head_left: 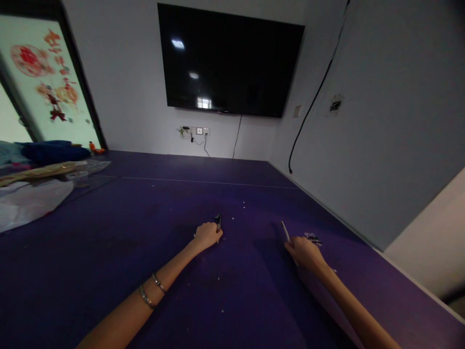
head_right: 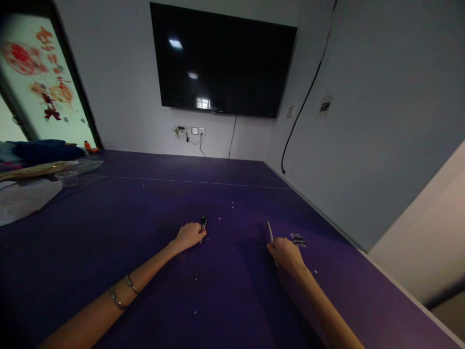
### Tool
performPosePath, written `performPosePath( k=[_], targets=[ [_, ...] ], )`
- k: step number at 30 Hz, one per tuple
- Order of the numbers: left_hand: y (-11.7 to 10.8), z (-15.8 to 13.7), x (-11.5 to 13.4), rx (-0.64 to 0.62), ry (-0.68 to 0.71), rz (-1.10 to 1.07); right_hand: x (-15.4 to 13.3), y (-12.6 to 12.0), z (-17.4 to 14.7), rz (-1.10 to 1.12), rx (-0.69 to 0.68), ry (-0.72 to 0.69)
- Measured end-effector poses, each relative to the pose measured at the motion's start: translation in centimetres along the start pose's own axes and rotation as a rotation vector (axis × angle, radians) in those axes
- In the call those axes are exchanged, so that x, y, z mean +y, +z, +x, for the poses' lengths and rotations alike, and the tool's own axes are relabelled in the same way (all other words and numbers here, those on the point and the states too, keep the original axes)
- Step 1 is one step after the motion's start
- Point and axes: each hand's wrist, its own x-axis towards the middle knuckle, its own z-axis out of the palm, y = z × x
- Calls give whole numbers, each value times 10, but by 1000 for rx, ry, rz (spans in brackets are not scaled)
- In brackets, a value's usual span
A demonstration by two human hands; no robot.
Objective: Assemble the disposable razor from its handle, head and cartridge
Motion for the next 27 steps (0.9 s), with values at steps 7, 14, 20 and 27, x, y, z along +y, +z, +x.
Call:
performPosePath(
  k=[7,14,20,27],
  targets=[
    [1,-2,1,7,-12,8,-126,-6,5,79,55,-159],
    [1,-4,3,4,-27,19,-185,0,16,150,70,-163],
    [1,-5,5,15,-49,27,-190,6,18,178,65,-163],
    [0,-7,5,11,-46,20,-190,8,19,159,64,-186]
  ],
)
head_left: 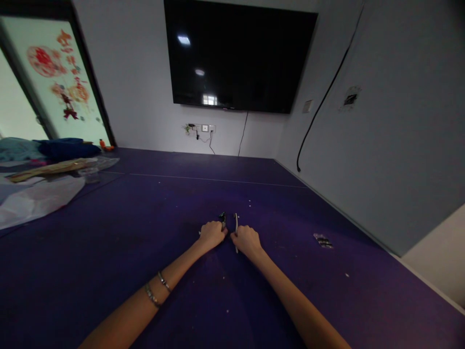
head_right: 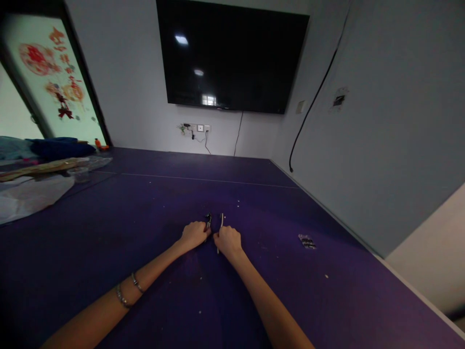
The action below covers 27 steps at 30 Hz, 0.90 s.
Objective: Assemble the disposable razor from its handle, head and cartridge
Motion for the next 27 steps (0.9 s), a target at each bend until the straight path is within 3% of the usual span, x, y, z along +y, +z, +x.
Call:
performPosePath(
  k=[21,27],
  targets=[
    [-3,5,-7,-41,54,-58,8,7,2,22,34,-71],
    [-2,16,-24,121,15,-110,34,-2,11,208,107,-89]
  ],
)
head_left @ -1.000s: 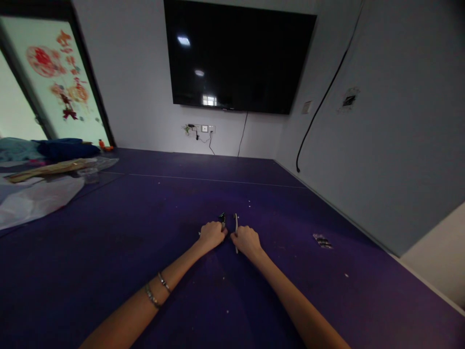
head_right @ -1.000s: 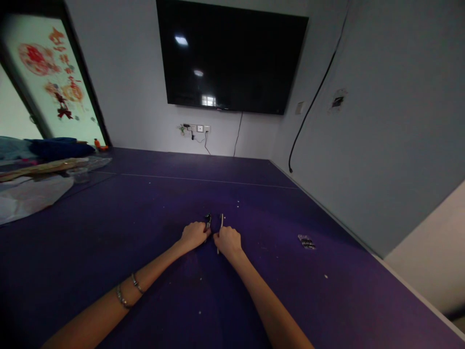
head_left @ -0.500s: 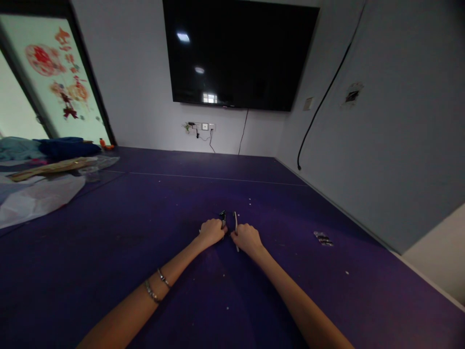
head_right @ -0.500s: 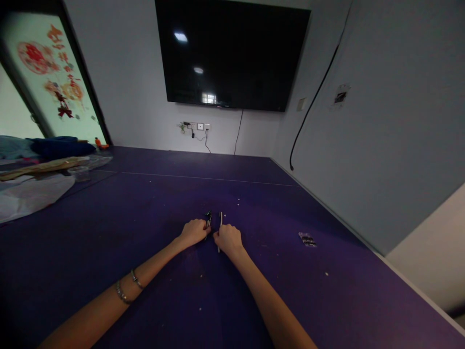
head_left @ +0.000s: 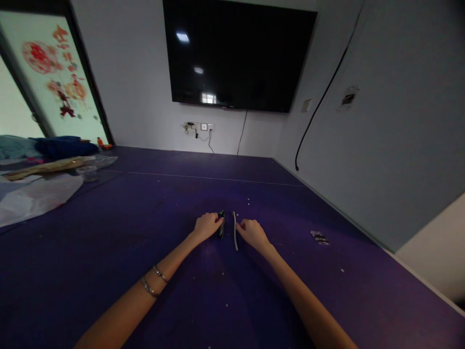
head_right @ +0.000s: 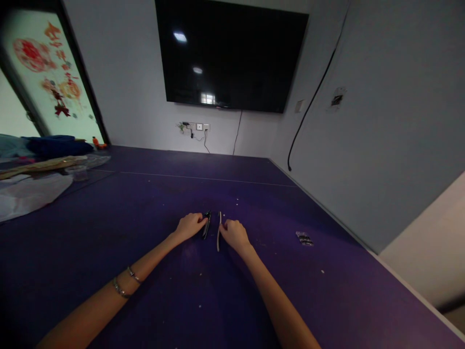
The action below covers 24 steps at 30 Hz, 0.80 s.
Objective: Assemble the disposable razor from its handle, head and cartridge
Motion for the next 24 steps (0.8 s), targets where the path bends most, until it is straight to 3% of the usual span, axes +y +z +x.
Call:
performPosePath(
  k=[7,15,19,24],
  targets=[
    [-2,7,-27,87,-133,-85,74,-45,5,253,308,-145],
    [-2,2,-28,54,-49,-62,214,-75,-42,46,522,158],
    [0,-1,-24,23,25,34,259,-76,-70,74,467,280],
    [-1,-2,-23,9,31,75,269,-71,-82,82,359,244]
  ],
)
